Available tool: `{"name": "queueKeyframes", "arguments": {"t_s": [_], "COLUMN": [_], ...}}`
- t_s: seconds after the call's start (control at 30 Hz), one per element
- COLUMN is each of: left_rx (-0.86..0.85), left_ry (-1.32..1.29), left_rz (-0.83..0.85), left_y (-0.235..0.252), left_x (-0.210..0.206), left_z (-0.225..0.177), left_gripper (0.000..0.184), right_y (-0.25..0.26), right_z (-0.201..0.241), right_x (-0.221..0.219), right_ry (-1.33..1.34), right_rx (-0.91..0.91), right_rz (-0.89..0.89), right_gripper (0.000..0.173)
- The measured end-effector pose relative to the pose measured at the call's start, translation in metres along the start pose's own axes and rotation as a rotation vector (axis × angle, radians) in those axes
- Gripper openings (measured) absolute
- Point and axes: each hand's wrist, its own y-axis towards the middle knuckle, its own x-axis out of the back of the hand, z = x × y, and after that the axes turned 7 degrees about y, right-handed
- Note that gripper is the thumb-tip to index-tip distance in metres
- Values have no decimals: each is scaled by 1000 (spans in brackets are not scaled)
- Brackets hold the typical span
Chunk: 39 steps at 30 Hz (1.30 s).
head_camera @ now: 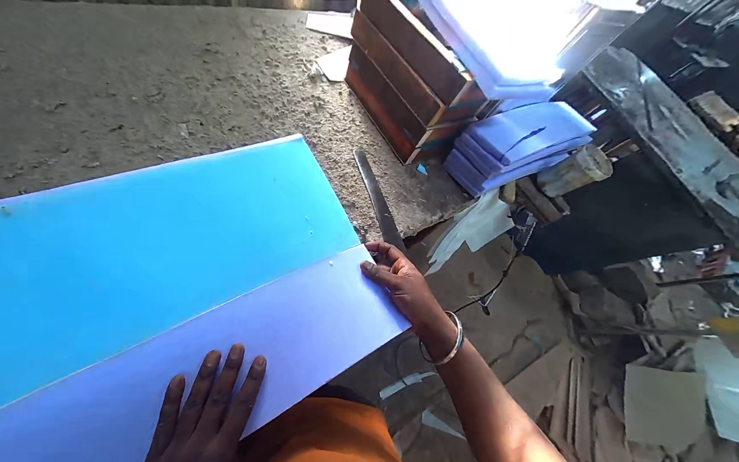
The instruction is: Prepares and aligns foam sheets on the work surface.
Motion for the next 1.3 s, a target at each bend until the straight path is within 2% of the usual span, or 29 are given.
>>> {"name": "queueKeyframes", "arguments": {"t_s": [0.7, 0.83, 1.0, 1.13, 1.23, 1.3], "left_rx": [13, 70, 93, 106, 83, 130], "left_ry": [17, -10, -68, -37, -33, -63], "left_rz": [-17, -77, -61, -81, -1, -20], "left_y": [8, 14, 25, 41, 25, 0], "left_x": [7, 25, 37, 65, 50, 36], "left_z": [-2, -3, -1, 8, 1, 3], "left_gripper": [62, 53, 49, 49, 52, 53], "right_y": [20, 20, 30, 41, 18, -9], "right_z": [7, 15, 9, 15, 12, 3], "right_x": [-5, -10, -5, -8, 14, 35], "right_ry": [57, 41, 31, -20, -272, -228], "right_rx": [15, 13, -28, 11, -10, -53], "right_rz": [28, 4, -9, -19, 35, 45], "right_gripper": [42, 40, 41, 40, 45, 57]}}
